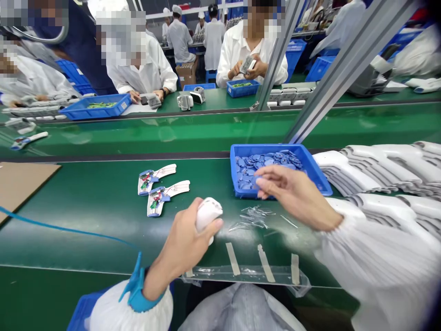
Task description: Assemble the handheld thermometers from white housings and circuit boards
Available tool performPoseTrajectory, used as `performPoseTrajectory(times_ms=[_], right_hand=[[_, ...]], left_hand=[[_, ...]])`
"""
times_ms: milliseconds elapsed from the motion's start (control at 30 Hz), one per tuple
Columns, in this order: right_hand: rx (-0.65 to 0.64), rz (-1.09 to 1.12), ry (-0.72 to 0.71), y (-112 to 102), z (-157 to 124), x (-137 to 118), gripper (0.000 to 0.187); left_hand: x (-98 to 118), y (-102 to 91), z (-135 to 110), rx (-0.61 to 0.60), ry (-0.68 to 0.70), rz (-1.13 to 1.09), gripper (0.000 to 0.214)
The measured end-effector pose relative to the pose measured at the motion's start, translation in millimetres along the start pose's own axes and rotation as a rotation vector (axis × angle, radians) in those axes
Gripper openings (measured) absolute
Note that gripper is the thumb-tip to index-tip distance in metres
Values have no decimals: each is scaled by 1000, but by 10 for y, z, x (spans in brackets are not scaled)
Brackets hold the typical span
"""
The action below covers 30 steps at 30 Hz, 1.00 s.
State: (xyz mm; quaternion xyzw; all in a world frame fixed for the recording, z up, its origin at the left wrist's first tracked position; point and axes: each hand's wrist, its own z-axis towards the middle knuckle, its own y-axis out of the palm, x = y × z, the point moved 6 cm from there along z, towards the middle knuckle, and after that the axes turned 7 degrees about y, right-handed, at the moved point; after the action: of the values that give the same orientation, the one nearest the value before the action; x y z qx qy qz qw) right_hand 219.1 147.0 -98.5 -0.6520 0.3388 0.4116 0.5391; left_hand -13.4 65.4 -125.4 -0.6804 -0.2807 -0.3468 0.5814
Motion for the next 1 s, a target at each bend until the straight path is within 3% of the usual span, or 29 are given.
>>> performPoseTrajectory(times_ms=[100,233,367,500,700,767,900,1000], right_hand=[[-144,188,26,290,-334,-139,29],[-186,306,-53,485,-507,-230,25],[-152,78,-146,526,-554,-256,27],[-22,-202,-321,550,-627,-339,29],[54,-288,-473,572,-701,-330,40],[16,-245,-423,543,-686,-279,42],[-15,-80,-137,488,-637,-96,31],[33,-14,-105,500,-664,-73,31]], left_hand=[[153,137,74,-18,47,51,18],[283,242,118,-2,128,50,14],[286,266,107,29,196,134,13],[301,304,86,13,338,267,10],[324,298,50,-71,402,190,25],[318,271,37,-75,388,175,23],[256,245,9,-136,275,61,24],[217,232,-13,-148,219,10,28]])
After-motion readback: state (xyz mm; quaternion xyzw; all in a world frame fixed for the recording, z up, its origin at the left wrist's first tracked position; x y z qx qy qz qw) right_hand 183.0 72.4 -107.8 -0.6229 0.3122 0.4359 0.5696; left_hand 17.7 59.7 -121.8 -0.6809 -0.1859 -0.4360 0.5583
